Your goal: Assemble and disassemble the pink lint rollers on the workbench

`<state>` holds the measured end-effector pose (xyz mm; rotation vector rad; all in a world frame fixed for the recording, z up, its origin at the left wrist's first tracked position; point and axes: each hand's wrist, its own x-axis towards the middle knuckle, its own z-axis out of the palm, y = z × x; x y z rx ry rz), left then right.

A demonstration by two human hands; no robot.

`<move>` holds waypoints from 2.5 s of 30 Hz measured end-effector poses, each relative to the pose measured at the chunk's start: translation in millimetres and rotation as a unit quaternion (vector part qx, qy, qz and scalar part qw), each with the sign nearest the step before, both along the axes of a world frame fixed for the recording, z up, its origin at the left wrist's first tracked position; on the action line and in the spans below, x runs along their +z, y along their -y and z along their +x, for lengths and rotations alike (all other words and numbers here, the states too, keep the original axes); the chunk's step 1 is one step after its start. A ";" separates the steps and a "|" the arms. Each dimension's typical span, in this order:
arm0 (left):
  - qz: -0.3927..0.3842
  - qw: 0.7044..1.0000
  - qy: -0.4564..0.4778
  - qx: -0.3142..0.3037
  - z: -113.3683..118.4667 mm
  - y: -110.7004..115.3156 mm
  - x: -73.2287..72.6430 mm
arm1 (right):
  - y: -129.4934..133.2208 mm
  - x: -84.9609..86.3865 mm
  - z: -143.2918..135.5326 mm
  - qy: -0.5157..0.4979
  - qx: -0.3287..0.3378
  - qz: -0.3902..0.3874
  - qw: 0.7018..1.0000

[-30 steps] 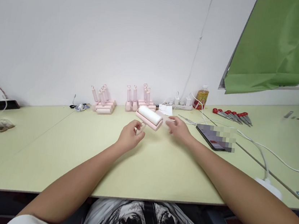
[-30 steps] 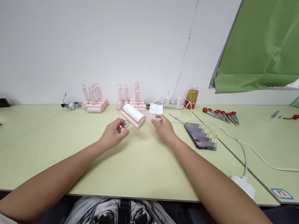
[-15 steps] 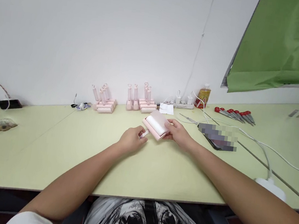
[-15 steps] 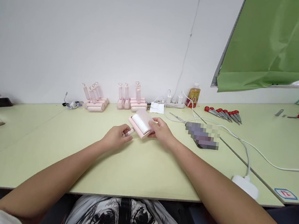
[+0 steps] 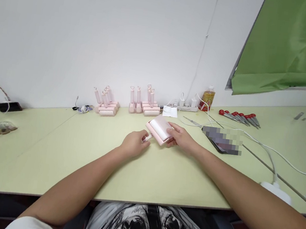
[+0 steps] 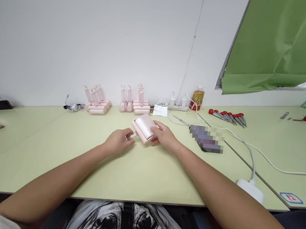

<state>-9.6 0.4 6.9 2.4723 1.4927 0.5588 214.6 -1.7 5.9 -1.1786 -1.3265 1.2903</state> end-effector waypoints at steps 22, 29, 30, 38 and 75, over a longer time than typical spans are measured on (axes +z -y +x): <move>0.080 0.997 0.007 -0.005 -4.3 -0.2 0.4 | -5.2 -1.3 11.6 0.001 0.061 0.155 0.986; 0.140 0.989 -0.034 -0.016 -5.0 2.2 3.6 | 0.3 6.6 16.1 -0.012 0.142 0.156 0.977; 0.141 0.989 -0.035 -0.020 -5.3 2.2 3.0 | 1.2 6.1 15.7 0.000 0.154 0.156 0.976; 0.108 0.994 0.006 -0.013 -4.3 4.0 1.2 | 5.2 -7.0 -0.1 0.053 0.115 0.187 0.974; 0.025 0.963 0.150 0.221 -67.2 -117.9 69.5 | 27.4 -14.7 -18.2 0.055 0.183 -0.116 0.975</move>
